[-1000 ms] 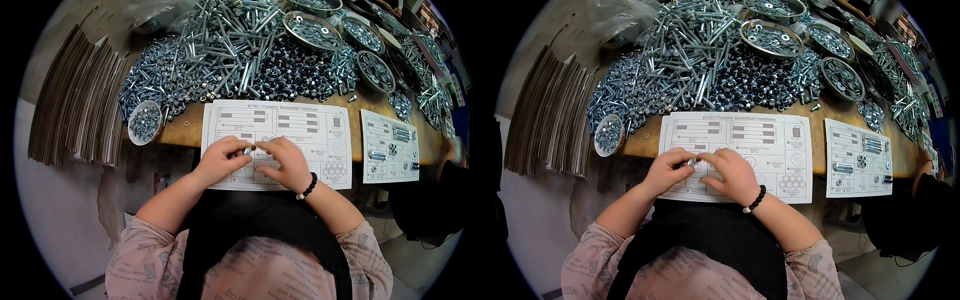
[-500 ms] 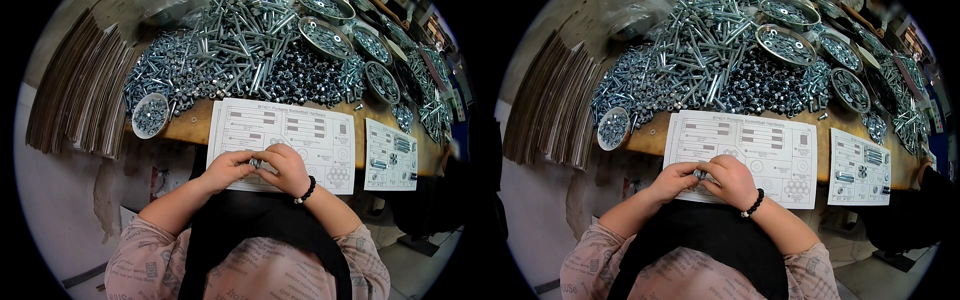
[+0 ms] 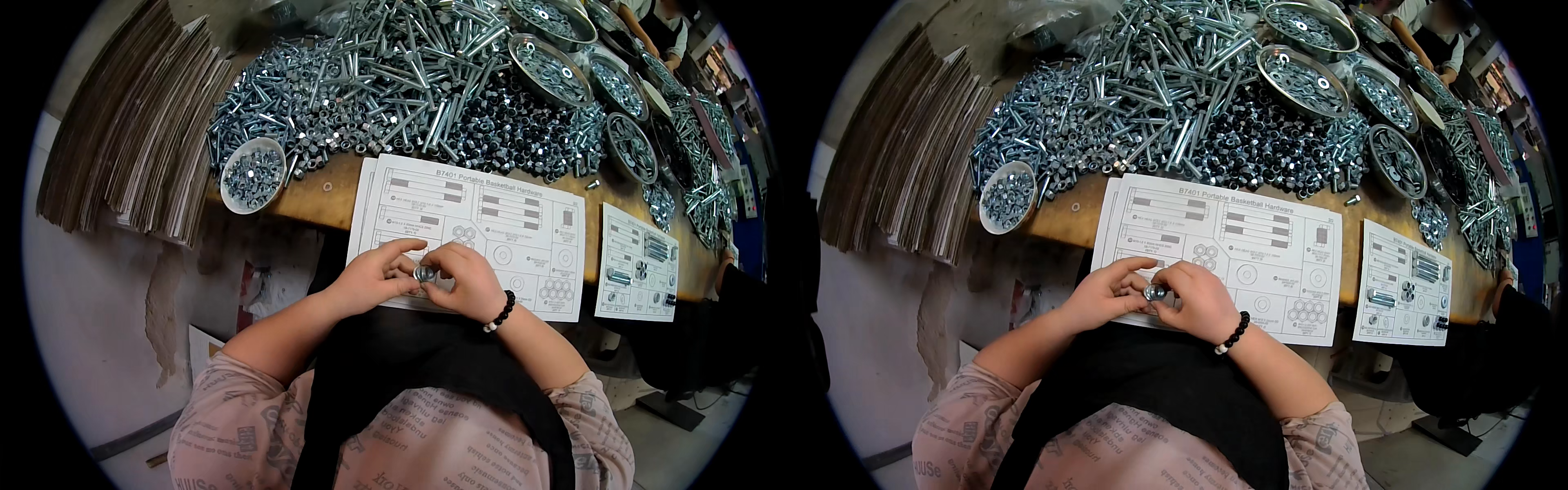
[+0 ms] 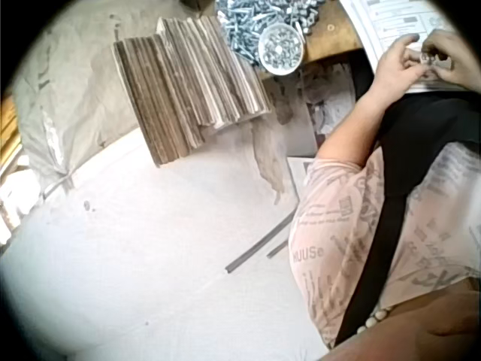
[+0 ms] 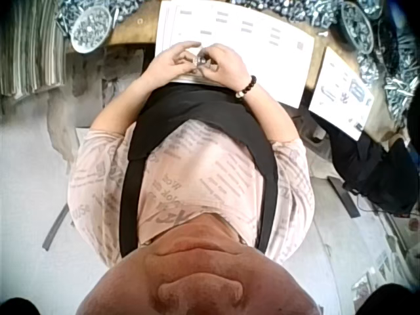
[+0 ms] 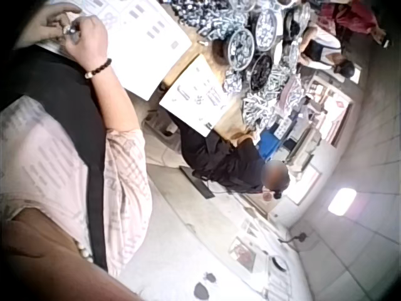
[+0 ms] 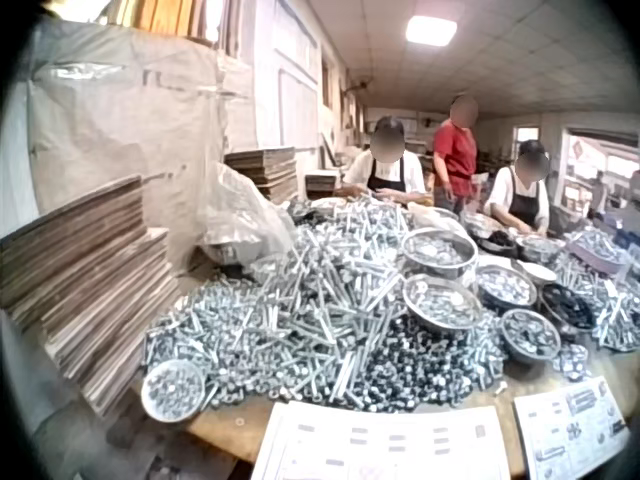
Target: The person sorts metal fasteners from a large pile on a table and places them onto a printed layout sheet. They pick bolts, nuts, and washers from the bulk pile and arrange them in designated spots on the sheet, occasionally adjusting the sheet or reaching into bowls of sorted parts.
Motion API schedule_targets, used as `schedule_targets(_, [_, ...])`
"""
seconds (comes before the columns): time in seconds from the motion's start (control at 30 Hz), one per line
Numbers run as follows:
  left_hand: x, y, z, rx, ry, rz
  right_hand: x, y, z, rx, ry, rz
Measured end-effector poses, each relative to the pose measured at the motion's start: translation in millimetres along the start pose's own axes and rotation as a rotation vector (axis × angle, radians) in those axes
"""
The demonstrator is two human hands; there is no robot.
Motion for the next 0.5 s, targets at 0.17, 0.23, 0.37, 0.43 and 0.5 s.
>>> schedule_targets(0.17, [16.8, 7.0, -3.2, -0.031, 0.065, 0.143, -6.3, -18.0, -3.1, 0.006, 0.069, -0.197])
schedule_targets(0.23, [13.3, 7.2, -4.1, -0.068, 0.059, 0.28, -8.2, -23.6, -3.5, 0.037, 0.128, -0.274])
schedule_targets(0.37, [7.8, 10.4, -4.3, -0.107, -0.055, 0.673, -14.4, -23.6, -7.1, 0.096, 0.129, -0.303])
schedule_targets(0.43, [1.9, 10.8, -4.8, -0.118, -0.058, 0.783, -16.2, -20.4, -9.4, 0.103, 0.063, -0.283])
schedule_targets(0.5, [-0.3, 7.8, -4.5, -0.109, -0.141, 0.797, -18.1, -17.2, -11.6, 0.115, -0.014, -0.264])
Point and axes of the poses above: each hand's wrist, its own z-axis towards the middle knuckle, its own y-axis out of the back of the hand, x = y × z, the point moved 5 cm from there along z, towards the middle knuckle, and after that the axes turned 1 degree about -z, right-handed, at the moved point
